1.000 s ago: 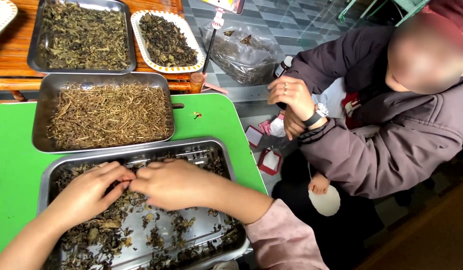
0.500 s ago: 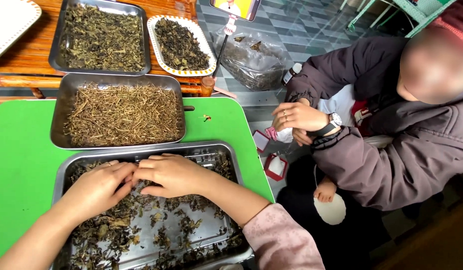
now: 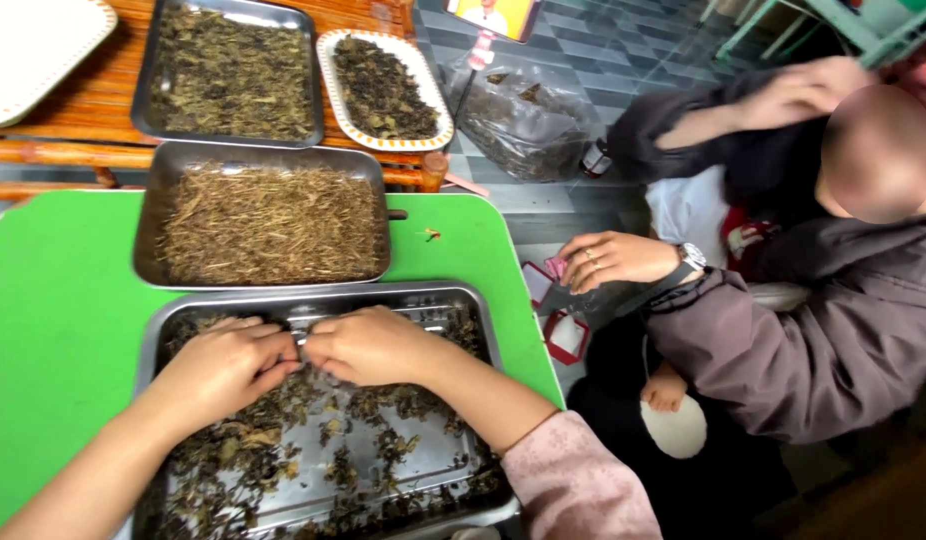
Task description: Manually sorting dried tea leaves in metal trays to remove stems and impurities.
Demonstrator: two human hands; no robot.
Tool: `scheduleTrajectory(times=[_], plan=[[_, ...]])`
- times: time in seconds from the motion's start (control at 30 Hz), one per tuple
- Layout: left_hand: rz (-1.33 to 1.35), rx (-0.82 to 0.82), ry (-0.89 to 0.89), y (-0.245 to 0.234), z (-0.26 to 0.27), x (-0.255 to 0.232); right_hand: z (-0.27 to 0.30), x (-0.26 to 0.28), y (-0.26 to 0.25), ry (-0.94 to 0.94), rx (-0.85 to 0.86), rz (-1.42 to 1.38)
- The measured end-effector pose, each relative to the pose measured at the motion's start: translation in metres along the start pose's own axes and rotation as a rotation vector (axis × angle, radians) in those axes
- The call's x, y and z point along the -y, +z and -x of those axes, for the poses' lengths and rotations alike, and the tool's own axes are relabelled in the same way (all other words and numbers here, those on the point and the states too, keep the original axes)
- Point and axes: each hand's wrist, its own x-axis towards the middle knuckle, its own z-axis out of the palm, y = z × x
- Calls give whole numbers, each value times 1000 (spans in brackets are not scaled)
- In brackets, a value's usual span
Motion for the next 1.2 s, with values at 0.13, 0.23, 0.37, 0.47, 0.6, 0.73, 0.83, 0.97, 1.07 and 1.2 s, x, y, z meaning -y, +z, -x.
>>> scheduleTrajectory(times=[0.13, 0.23, 0.37, 0.47, 0.6, 0.73, 0.83, 0.97, 1.07, 1.2], plan=[[-1, -61, -49, -17, -2, -10, 2, -4, -3, -1, -141, 4], [19, -190, -8, -18, 2, -8, -1, 0, -15, 18, -182, -30], [61, -243, 2, -14, 6, -4, -4, 11, -27, 120, -115, -96], [53, -242, 12, -14, 7, -1, -7, 14, -29, 104, -89, -87], [66, -209, 14, -11, 8, 1, -10, 25, -30, 54, 11, -82], [77, -196, 19, -16, 7, 2, -16, 26, -17, 10, 42, -33], [80, -178, 16, -18, 9, -1, -15, 20, -4, 22, 37, -32], [88, -203, 32, -12, 9, -3, -16, 12, 21, -60, -150, 148], [43, -199, 68, 9, 2, 7, -13, 5, 44, -19, -209, 206], [-151, -58, -156, 66, 0, 47, -18, -17, 78, 2, -201, 133]])
